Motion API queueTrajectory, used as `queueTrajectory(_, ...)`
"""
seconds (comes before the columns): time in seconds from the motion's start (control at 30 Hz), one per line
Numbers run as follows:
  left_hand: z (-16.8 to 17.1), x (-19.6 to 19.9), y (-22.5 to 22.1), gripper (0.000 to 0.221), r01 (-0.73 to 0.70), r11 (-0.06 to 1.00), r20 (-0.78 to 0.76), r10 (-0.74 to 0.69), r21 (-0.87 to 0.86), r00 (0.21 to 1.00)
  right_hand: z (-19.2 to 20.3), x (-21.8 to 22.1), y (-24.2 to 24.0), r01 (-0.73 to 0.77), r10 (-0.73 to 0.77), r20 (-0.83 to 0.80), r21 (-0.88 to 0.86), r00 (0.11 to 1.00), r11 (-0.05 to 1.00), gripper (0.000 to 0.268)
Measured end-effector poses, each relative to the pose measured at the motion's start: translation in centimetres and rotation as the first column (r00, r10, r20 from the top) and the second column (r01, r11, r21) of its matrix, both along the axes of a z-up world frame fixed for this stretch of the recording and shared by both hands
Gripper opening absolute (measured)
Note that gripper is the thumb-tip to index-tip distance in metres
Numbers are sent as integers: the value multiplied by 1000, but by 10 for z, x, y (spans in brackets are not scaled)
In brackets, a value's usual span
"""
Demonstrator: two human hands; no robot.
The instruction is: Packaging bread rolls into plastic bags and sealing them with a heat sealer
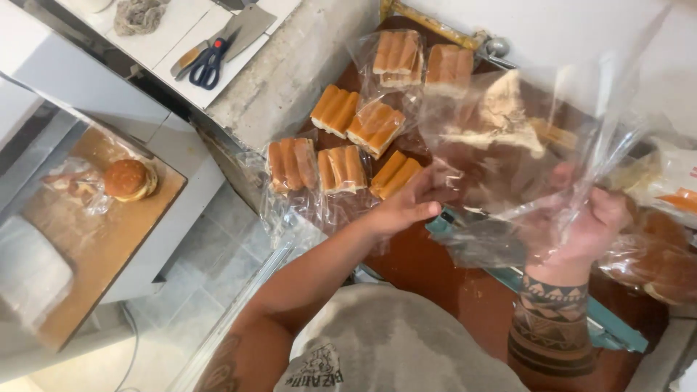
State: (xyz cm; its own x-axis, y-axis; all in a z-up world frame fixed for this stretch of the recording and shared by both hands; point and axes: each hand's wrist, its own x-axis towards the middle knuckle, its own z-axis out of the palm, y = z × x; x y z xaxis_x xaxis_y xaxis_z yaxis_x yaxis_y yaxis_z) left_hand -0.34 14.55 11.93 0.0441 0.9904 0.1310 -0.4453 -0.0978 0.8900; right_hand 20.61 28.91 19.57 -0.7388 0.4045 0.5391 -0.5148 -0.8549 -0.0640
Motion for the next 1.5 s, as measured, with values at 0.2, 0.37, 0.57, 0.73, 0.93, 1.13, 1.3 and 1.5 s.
queueTrajectory(0.2,2,-8,-29,18,-101,987,164,80,124,983,-20,-15,-22,363,-278,332,-231,902,903,68)
queueTrajectory(0.37,17,-51,-45,18,-241,969,174,228,56,958,-42,-32,-39,376,-415,618,201,668,905,30)
queueTrajectory(0.57,53,-62,-55,16,-590,805,214,568,58,795,-80,-64,-76,226,-517,828,472,218,852,65)
queueTrajectory(0.73,102,-59,-61,17,-719,693,255,706,-56,660,-88,-92,-132,163,-382,886,350,264,923,86)
queueTrajectory(0.93,102,-85,-68,16,-805,593,386,749,-27,539,-115,-114,-147,2,-13,817,14,577,1000,104)
queueTrajectory(1.13,123,-88,-81,17,-751,660,532,643,-20,551,-151,-154,-149,-58,-98,846,150,524,987,22)
queueTrajectory(1.3,119,-92,-92,23,-805,591,573,676,-48,463,-185,-179,-141,-40,-79,870,113,487,993,27)
queueTrajectory(1.5,83,-112,-146,17,-834,536,462,777,-128,428,-183,-154,-108,80,-148,875,125,461,989,15)
